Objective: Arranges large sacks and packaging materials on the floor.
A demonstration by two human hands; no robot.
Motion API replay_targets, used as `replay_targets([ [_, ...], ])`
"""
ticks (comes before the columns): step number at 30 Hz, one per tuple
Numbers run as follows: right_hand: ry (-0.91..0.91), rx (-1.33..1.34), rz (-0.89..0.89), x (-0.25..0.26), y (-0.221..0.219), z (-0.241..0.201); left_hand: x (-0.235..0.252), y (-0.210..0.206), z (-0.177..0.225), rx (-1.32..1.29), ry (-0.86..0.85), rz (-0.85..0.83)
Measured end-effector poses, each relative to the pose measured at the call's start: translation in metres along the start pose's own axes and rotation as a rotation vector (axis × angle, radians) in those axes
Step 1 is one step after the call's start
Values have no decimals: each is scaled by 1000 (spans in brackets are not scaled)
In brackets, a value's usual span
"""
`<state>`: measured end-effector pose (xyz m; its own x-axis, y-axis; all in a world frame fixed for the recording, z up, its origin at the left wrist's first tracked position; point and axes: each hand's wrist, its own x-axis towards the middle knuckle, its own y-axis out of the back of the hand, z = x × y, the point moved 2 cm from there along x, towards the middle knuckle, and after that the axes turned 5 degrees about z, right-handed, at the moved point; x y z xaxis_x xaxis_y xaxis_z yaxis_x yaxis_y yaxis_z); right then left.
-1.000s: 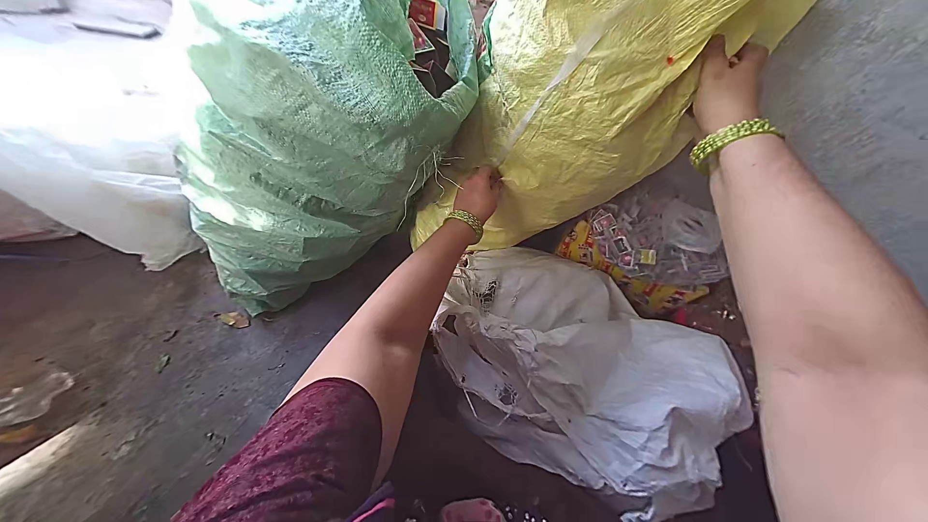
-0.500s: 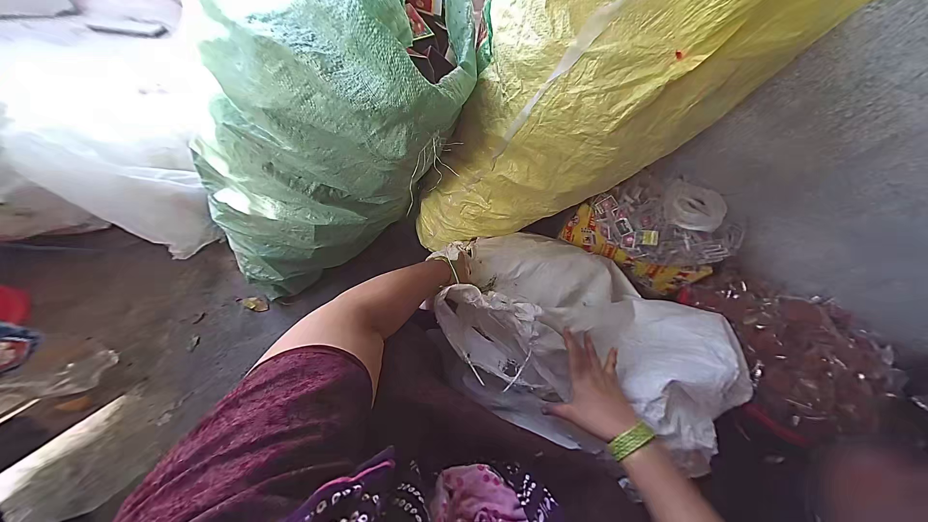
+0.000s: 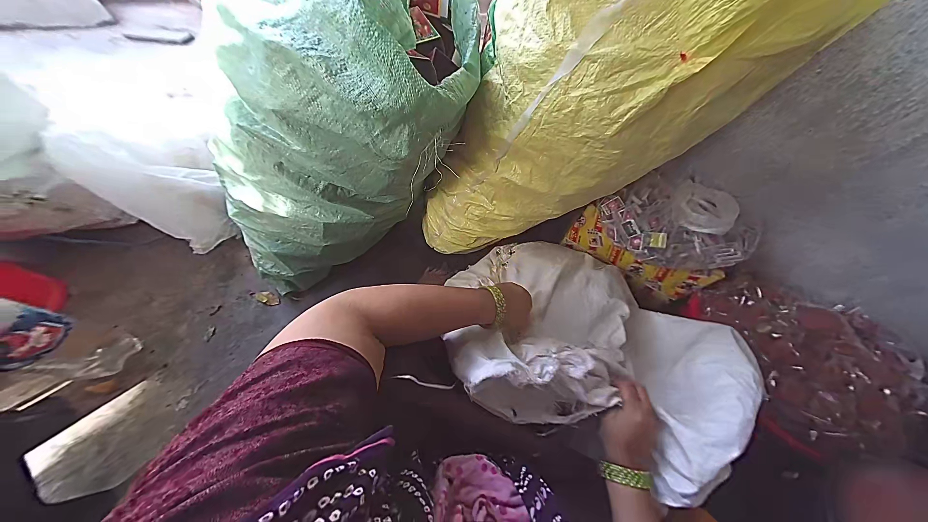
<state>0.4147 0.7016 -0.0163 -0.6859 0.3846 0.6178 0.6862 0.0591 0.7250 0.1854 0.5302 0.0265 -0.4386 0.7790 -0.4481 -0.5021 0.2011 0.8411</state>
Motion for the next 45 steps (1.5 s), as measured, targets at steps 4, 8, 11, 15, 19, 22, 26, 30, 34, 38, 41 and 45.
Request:
replay_targets([
  [4,-22,78,200,9,30,10,-13,17,21,-102,-118,-32],
  [8,20,77,165,15,38,10,-13,14,11,65,-70,-233],
  [11,-35,38,-34,1,28,6,-21,19,7,207,-5,-267],
  [15,-79,11,-220,-36,7,3,-49,49,20,155,34,-96],
  [19,-51,20,-223,-44,-3,13,-105,58,42,29,-132,208],
  [22,-130,6,-250,-44,-1,18,-157,37,49,31,-230,259],
  [26,-177,50,-258,-47,8,17,-212,-1,29,-55,-105,372],
  [30,-209,70,-293,-50,16,18,-253,-39,6,36,167,589],
  [34,-257,101,-350,-51,24,16,-261,-84,17,33,227,752],
  [38,-275,75,-398,-52,29,11,-259,-111,18,-107,174,999],
  [41,-266,72,-388,-55,30,11,-261,-113,11,-217,179,1015],
  [45,-251,78,-372,-56,36,9,-266,-105,18,-253,214,965],
])
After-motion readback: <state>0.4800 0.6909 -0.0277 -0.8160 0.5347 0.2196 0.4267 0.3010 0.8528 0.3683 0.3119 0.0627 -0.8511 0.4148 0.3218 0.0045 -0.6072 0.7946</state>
